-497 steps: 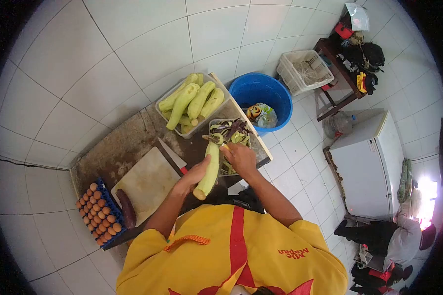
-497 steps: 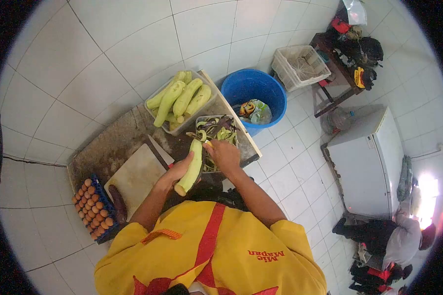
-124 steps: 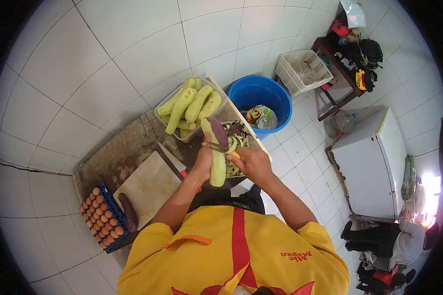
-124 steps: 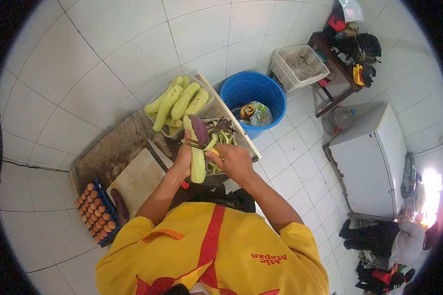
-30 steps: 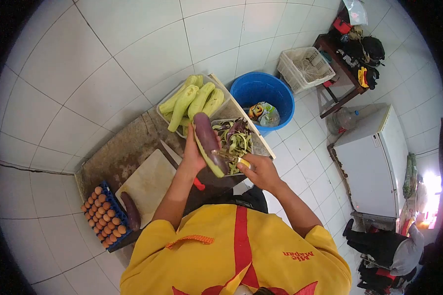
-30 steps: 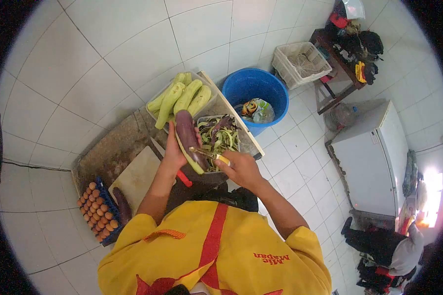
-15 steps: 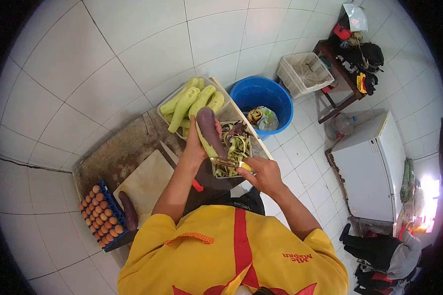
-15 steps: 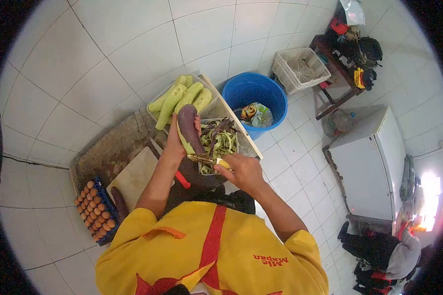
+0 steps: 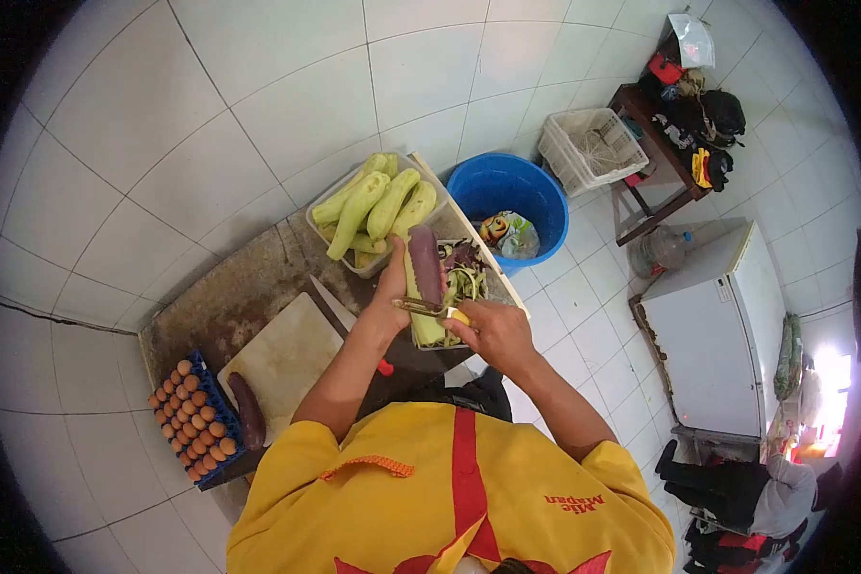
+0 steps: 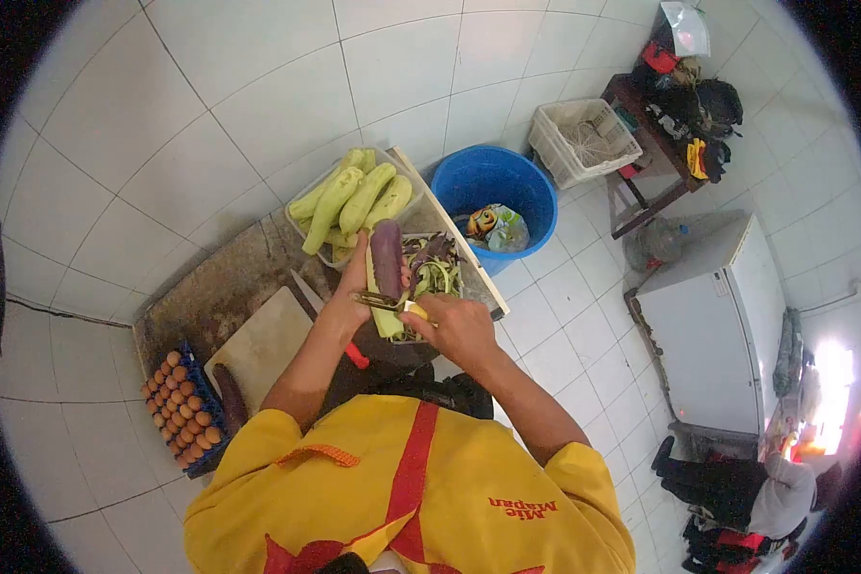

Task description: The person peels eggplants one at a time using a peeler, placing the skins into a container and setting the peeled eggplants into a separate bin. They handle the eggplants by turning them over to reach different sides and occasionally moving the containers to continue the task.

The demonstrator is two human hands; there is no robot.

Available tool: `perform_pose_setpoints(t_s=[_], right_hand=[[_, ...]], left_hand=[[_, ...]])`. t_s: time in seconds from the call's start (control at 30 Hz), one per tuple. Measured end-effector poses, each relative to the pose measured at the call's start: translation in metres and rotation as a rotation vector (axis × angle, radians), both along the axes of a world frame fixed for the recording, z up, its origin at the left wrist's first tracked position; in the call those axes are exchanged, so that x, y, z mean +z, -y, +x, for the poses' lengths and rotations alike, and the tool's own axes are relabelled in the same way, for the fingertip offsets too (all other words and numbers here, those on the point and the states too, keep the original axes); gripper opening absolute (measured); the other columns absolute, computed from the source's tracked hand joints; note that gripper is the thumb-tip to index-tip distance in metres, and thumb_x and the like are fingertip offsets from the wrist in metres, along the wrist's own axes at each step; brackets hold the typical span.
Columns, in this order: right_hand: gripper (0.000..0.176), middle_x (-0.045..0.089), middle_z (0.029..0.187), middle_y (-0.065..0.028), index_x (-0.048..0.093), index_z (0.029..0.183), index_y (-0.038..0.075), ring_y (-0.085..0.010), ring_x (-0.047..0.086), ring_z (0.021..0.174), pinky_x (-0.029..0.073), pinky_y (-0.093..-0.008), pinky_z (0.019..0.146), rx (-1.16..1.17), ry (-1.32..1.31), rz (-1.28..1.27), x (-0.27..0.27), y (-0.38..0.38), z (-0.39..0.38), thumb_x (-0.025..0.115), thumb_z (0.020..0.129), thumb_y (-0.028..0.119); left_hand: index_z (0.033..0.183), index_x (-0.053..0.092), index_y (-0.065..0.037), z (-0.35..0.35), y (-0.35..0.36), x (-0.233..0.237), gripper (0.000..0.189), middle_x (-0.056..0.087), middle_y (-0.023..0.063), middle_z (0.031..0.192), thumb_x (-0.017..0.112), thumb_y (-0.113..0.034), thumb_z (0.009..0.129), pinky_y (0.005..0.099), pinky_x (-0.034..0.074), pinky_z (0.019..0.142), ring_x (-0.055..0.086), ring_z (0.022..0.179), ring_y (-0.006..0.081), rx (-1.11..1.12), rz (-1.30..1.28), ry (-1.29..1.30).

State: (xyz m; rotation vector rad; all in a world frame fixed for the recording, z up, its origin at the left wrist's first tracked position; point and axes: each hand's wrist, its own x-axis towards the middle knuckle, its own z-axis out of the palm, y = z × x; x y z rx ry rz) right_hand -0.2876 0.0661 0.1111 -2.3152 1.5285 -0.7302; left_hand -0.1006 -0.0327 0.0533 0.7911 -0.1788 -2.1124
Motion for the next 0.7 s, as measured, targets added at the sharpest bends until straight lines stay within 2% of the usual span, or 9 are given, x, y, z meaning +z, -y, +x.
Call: perform_pose_setpoints(t_s=[0.13,0.23,0.3,0.33,0.37,0.47,0.5,0.63,0.7], right_hand=[[0.038,0.066,0.071,-0.0141,0.069,0.087,0.007,-0.0355,0.067,0.066,0.051,-0.0442,0.058,-0.001,-0.002,0.004,-0.003,0.001,0.005,0.071,0.091,0.045],[0.040,0.065,0.070,-0.0152,0.068,0.085,0.007,-0.0367,0.066,0.066,0.050,-0.0450,0.057,0.002,0.025,-0.012,-0.007,0.001,0.006,0.070,0.091,0.046],[0.040,0.066,0.070,-0.0146,0.069,0.086,0.008,-0.0361,0.067,0.065,0.051,-0.0451,0.057,-0.016,0.021,-0.009,-0.011,0.003,0.007,0.069,0.092,0.048],[0.041,0.067,0.070,-0.0136,0.069,0.087,0.008,-0.0351,0.067,0.065,0.052,-0.0449,0.057,-0.038,0.002,-0.005,-0.014,0.009,0.007,0.068,0.092,0.049],[0.041,0.068,0.070,-0.0126,0.070,0.088,0.009,-0.0341,0.068,0.065,0.053,-0.0447,0.057,-0.061,-0.015,0.001,-0.015,0.013,0.007,0.068,0.092,0.049],[0.043,0.068,0.070,-0.0148,0.070,0.086,0.009,-0.0360,0.068,0.065,0.053,-0.0458,0.058,-0.038,-0.061,0.001,-0.016,0.016,0.003,0.067,0.092,0.051],[0.044,0.067,0.069,-0.0161,0.069,0.084,0.009,-0.0374,0.067,0.066,0.053,-0.0469,0.058,-0.054,-0.003,-0.014,-0.019,0.015,0.005,0.066,0.093,0.052],[0.045,0.065,0.068,-0.0166,0.068,0.084,0.009,-0.0397,0.067,0.069,0.052,-0.0503,0.060,-0.069,-0.058,0.107,-0.026,0.015,0.012,0.064,0.094,0.052],[0.046,0.066,0.069,-0.0174,0.068,0.085,0.008,-0.0406,0.067,0.069,0.052,-0.0513,0.061,-0.080,-0.025,0.101,-0.035,0.012,0.017,0.062,0.095,0.053]], left_hand=[[0.116,0.056,-0.003,0.008,-0.003,0.002,0.072,0.064,0.0139,0.088,0.035,-0.070,0.100,0.0433,0.059,0.068,0.066,0.075,0.0282,0.013,-0.053,0.083],[0.114,0.056,-0.004,0.011,-0.005,0.001,0.070,0.063,0.0137,0.088,0.035,-0.070,0.100,0.0442,0.060,0.071,0.066,0.076,0.0273,0.055,-0.138,0.095],[0.118,0.056,-0.005,0.012,-0.009,-0.018,0.069,0.065,0.0131,0.093,0.037,-0.069,0.100,0.0451,0.060,0.076,0.067,0.083,0.0272,0.059,-0.166,0.032],[0.120,0.057,-0.006,0.009,-0.015,-0.012,0.068,0.066,0.0127,0.096,0.038,-0.068,0.100,0.0455,0.060,0.078,0.068,0.086,0.0271,0.056,-0.182,0.000],[0.129,0.056,-0.007,-0.003,-0.029,-0.007,0.067,0.067,0.0114,0.109,0.039,-0.065,0.101,0.0456,0.058,0.087,0.068,0.099,0.0267,0.106,-0.179,0.155],[0.135,0.054,-0.008,-0.005,-0.040,-0.010,0.064,0.066,0.0103,0.117,0.037,-0.062,0.104,0.0434,0.056,0.091,0.066,0.107,0.0258,0.055,-0.123,0.161],[0.138,0.050,-0.008,-0.003,-0.041,-0.009,0.065,0.064,0.0099,0.118,0.030,-0.061,0.105,0.0395,0.057,0.083,0.066,0.099,0.0215,-0.006,-0.152,0.223],[0.138,0.049,-0.008,0.004,-0.045,-0.009,0.059,0.063,0.0086,0.116,0.029,-0.056,0.109,0.0362,0.057,0.081,0.066,0.096,0.0185,-0.036,-0.212,0.364],[0.137,0.049,-0.008,0.008,-0.044,-0.042,0.054,0.062,0.0080,0.113,0.029,-0.051,0.110,0.0350,0.056,0.079,0.065,0.092,0.0178,-0.019,-0.223,0.436]])
